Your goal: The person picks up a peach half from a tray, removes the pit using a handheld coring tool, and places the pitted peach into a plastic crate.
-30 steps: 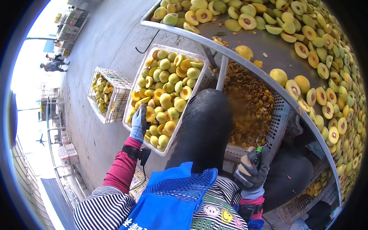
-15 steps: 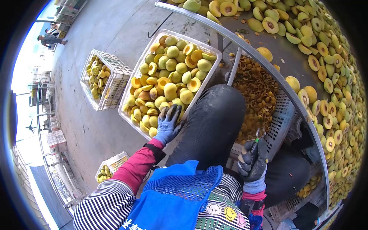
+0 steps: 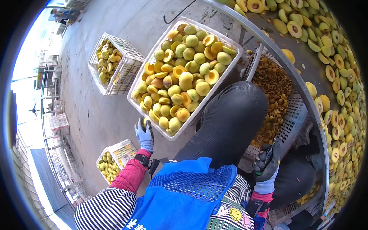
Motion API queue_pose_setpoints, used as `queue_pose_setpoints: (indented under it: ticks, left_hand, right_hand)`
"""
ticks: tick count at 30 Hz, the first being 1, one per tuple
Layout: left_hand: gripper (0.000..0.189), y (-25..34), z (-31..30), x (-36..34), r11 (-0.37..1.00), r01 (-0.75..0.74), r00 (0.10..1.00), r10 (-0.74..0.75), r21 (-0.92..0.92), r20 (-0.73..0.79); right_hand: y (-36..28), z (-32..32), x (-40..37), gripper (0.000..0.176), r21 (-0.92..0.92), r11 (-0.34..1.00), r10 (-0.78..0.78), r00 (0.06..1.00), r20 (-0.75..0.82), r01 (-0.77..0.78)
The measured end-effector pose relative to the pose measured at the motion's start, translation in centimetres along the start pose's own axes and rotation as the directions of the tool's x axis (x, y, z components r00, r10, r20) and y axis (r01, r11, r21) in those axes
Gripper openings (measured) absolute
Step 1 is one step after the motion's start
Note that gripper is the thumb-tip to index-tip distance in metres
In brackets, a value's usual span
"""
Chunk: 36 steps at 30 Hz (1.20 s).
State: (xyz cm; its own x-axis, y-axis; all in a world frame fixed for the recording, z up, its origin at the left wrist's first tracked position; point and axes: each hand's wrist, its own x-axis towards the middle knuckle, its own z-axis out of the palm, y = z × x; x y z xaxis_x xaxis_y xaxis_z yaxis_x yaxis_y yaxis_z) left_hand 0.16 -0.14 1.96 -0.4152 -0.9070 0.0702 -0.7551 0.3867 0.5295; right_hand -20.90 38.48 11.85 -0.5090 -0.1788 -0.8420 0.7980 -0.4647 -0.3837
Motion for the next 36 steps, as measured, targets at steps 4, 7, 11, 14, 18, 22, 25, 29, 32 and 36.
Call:
queue_pose_setpoints:
  ticks: [4,7,11,14,18,22,25,29,32,36]
  left_hand:
    - [0.046,1.5,-0.7,-1.4,0.967,-0.253,0.965,0.251,0.031,0.074]
    - [0.049,3.4,1.5,-2.8,0.922,-0.387,0.911,0.386,-0.025,0.146]
    - [0.049,3.4,3.5,-2.8,0.937,-0.347,0.930,0.349,-0.042,0.112]
    - [0.041,3.8,4.8,-1.7,0.933,-0.358,0.926,0.359,-0.034,0.119]
    - [0.049,5.2,5.1,-2.1,0.901,-0.428,0.898,0.433,-0.074,0.077]
    - [0.060,5.4,4.3,-0.9,0.837,-0.504,0.839,0.415,0.215,0.352]
    - [0.059,6.8,3.7,0.0,0.826,-0.499,0.795,0.316,0.263,0.518]
    - [0.057,5.6,3.1,2.5,0.938,-0.342,0.938,0.337,0.054,0.081]
    - [0.056,2.3,2.2,8.1,0.995,-0.034,0.994,0.023,-0.095,-0.111]
    - [0.066,-2.8,4.9,11.4,0.907,-0.086,0.978,0.156,0.411,-0.138]
  right_hand:
    - [0.9,0.3,0.8,0.031,0.033,0.997,0.064,0.997,0.052,-0.066]
    - [1.6,2.2,0.3,0.029,-0.010,0.998,0.070,0.995,0.065,-0.069]
    - [1.8,4.3,-1.3,0.028,-0.163,0.987,-0.011,0.999,-0.045,0.003]
    - [2.3,2.5,-0.3,0.029,-0.092,0.995,0.023,0.999,-0.044,-0.027]
    - [2.4,2.7,-0.2,0.031,-0.079,0.997,0.020,0.996,-0.089,-0.027]
    - [2.2,3.6,-0.5,0.031,-0.170,0.985,-0.034,0.995,-0.098,0.016]
    - [2.8,2.6,0.3,0.032,-0.152,0.987,-0.075,0.992,-0.102,0.059]
    - [2.2,3.2,-0.4,0.035,-0.178,0.983,-0.058,0.996,-0.066,0.045]
    - [2.1,3.3,-0.3,0.026,-0.199,0.979,-0.069,0.986,-0.154,0.037]
    - [2.9,2.5,0.9,0.027,-0.168,0.986,-0.019,0.998,-0.066,0.008]
